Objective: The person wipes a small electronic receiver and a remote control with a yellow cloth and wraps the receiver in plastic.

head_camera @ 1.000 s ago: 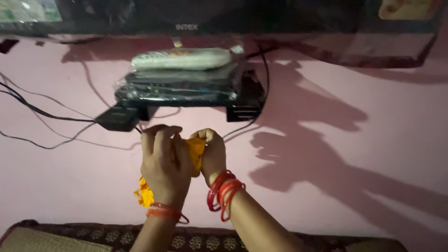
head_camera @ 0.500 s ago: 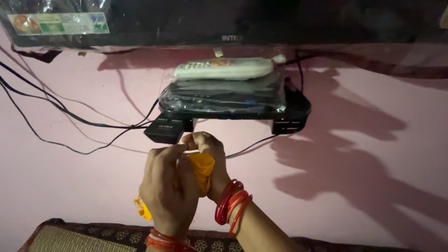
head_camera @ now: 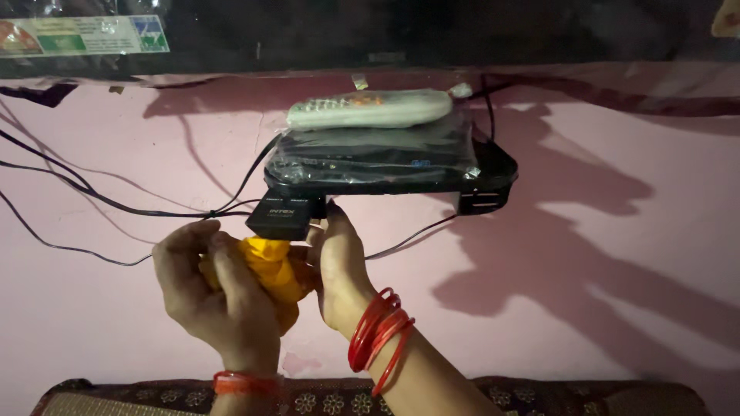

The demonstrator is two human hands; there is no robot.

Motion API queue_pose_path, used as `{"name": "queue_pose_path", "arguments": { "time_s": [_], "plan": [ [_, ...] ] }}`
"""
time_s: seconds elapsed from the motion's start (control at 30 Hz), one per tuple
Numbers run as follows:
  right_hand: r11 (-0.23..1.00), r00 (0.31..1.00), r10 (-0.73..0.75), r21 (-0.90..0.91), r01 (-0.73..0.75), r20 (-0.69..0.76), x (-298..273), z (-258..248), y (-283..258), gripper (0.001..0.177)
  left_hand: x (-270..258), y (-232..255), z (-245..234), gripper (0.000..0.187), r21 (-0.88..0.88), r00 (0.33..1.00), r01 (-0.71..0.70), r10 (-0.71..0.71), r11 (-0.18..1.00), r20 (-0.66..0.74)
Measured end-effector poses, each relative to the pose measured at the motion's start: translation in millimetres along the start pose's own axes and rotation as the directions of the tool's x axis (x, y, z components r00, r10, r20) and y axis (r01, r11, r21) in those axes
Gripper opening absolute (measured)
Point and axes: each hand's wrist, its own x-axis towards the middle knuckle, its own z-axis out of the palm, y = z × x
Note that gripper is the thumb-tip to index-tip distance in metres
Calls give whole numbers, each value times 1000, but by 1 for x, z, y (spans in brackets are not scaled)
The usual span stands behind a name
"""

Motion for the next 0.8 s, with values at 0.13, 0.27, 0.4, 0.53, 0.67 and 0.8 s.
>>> {"name": "queue_pose_path", "arguments": {
  "time_s": [0.13, 0.27, 0.4, 0.53, 0.67, 0.8],
  "plan": [
    [983, 1000, -19, 181, 14, 25, -1, 5, 2, 50, 12, -19, 3, 11, -207, 939, 307, -332, 929, -94],
    [968, 992, -74, 232, 96, -102, 4, 12, 2, 45, 31, -39, -2, 16, -379, 719, 604, -685, 701, -120],
    [916, 989, -91, 379, 130, -118, 1, 20, 2, 45, 43, -42, -4, 19, -284, 842, 487, -530, 826, -99],
    [876, 991, -129, 473, 97, 36, 0, 25, 1, 43, 64, -30, 0, 22, 1, 997, 80, -80, 997, -18],
    [848, 996, -75, 529, 41, 42, -1, 33, -7, 45, 86, -11, 8, 28, 133, 973, -186, 163, 974, 162],
    [809, 999, -31, 586, 39, -24, -7, 43, -8, 43, 98, 7, 16, 31, 139, 901, -367, 314, 920, 300]
  ]
}}
